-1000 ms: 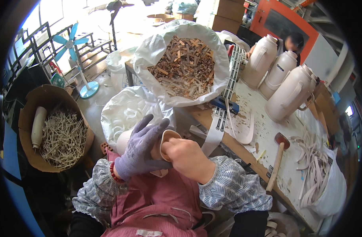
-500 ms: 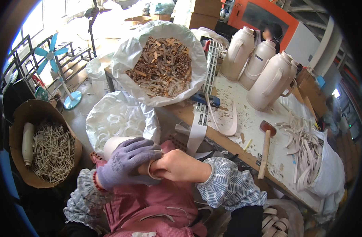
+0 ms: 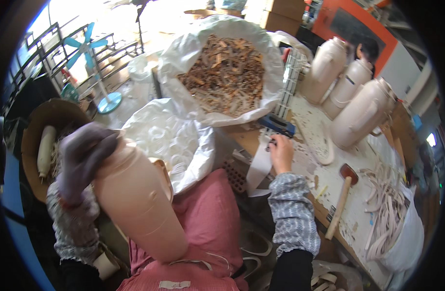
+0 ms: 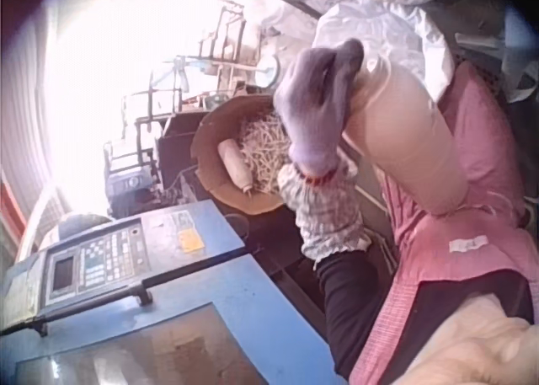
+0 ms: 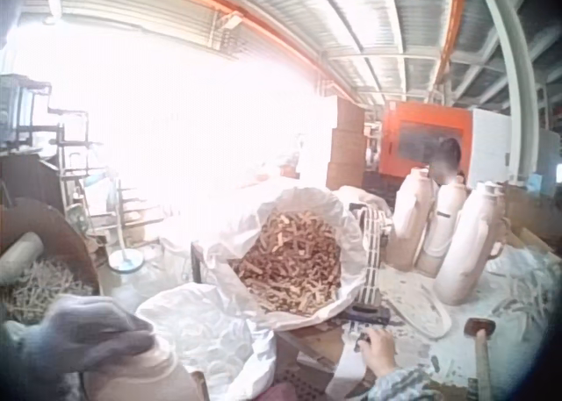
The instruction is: The person assembles cylindrical lanterns by inserting wooden dowels into the top openings, tapping them with a mallet, and attaching circular wooden rings to the base. They handle multiple lanterns one at a time, placing finished units aside.
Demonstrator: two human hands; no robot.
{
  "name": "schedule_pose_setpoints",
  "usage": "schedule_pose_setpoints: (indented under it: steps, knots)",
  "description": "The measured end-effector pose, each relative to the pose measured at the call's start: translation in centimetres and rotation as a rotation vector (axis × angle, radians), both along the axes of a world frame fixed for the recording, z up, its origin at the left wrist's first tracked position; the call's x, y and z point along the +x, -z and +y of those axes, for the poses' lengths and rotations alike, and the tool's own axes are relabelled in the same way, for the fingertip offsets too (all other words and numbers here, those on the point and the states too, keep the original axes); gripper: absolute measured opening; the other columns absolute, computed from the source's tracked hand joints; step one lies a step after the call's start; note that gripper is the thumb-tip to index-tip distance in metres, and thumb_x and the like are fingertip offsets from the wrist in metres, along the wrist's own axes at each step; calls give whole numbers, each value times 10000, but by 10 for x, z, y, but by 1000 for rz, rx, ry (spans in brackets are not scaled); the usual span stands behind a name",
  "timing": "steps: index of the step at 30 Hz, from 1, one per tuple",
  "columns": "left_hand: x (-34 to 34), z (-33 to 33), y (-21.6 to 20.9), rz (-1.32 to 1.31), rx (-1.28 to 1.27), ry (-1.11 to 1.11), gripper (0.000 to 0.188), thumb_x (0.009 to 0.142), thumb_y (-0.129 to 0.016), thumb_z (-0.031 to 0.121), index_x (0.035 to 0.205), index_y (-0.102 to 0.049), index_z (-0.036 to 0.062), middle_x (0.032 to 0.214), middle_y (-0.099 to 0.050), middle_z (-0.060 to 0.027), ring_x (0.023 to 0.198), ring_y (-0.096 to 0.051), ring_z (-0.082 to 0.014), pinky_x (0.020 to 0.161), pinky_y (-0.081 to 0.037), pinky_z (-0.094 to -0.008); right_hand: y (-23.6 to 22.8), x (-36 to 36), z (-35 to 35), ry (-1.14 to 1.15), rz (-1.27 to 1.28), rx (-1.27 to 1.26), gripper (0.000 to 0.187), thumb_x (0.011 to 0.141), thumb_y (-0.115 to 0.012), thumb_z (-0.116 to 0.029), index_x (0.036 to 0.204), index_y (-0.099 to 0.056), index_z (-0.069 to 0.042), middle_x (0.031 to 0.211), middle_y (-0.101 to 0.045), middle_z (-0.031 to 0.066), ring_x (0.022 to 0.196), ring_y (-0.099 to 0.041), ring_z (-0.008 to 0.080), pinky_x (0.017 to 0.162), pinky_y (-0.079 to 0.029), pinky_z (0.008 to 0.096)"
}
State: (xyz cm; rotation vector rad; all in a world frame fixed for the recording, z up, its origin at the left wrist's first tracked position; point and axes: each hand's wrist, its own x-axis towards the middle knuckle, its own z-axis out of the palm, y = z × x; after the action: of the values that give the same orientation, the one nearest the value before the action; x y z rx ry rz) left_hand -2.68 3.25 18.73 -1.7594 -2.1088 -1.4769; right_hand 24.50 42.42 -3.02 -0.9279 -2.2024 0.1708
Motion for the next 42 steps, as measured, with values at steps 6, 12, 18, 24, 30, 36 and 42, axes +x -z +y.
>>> schedule_pose_setpoints:
  steps: [6, 12, 18, 24, 30, 36, 42]
  knots:
    - [-69, 28, 123, 63, -603, -386, 413, 929, -586, 446, 956, -679, 44, 809, -672, -171, 767, -650, -304, 756, -505, -383, 7, 8, 7, 50, 50, -137, 203, 762, -704, -39, 949, -631, -66, 815, -656, 75, 741, -634, 192, 692, -512, 329]
    - [-73, -7, 145, -571, -359, 119, 594, 825, -773, 301, 1317, -531, 76, 1182, -600, -38, 1008, -562, -140, 908, -473, -307, -13, -3, 21, 17, -74, -169, 221, 792, -674, -48, 1011, -653, -33, 880, -692, 102, 754, -648, 216, 719, -509, 325]
    - [-66, -8, 174, -544, -208, -29, 490, 845, -744, 330, 1246, -587, 96, 1187, -588, -73, 1028, -566, -168, 910, -472, -322, -8, -1, -8, 103, -46, -23, 157, 801, -700, -99, 951, -669, -65, 793, -694, 81, 720, -666, 253, 664, -509, 356]
    - [-59, -37, 176, -441, -272, 130, 638, 799, -772, 388, 1336, -548, 127, 1483, -311, -166, 1388, -318, -336, 1130, -318, -429, -40, -17, -84, -18, -101, 286, 89, 747, -721, -111, 785, -645, -83, 1037, -635, 59, 1075, -502, 299, 945, -393, 428]
    - [-42, -48, 184, -399, -132, 147, 757, 773, -808, 300, 1426, -451, 162, 1585, -141, -157, 1459, -176, -336, 1158, -260, -434, -33, -87, -269, -654, 246, -774, 93, 764, -754, -107, 819, -683, -83, 1018, -632, 52, 1029, -545, 219, 941, -408, 342]
    - [-37, -56, 194, -294, -43, 137, 429, 847, -732, 191, 1262, -636, 144, 1538, -299, -172, 1443, -244, -338, 1151, -253, -432, -20, -113, -317, -678, 277, -950, 81, 823, -718, -107, 823, -666, -45, 1132, -538, 65, 1016, -466, 162, 917, -362, 306]
    - [-38, -60, 195, -233, -126, 136, 502, 828, -739, 290, 1295, -609, 157, 1534, -318, -147, 1396, -311, -360, 1133, -278, -455, -18, -121, -316, -595, 220, -897, 101, 824, -726, -121, 819, -663, -43, 1055, -533, 47, 1012, -458, 165, 905, -367, 306]
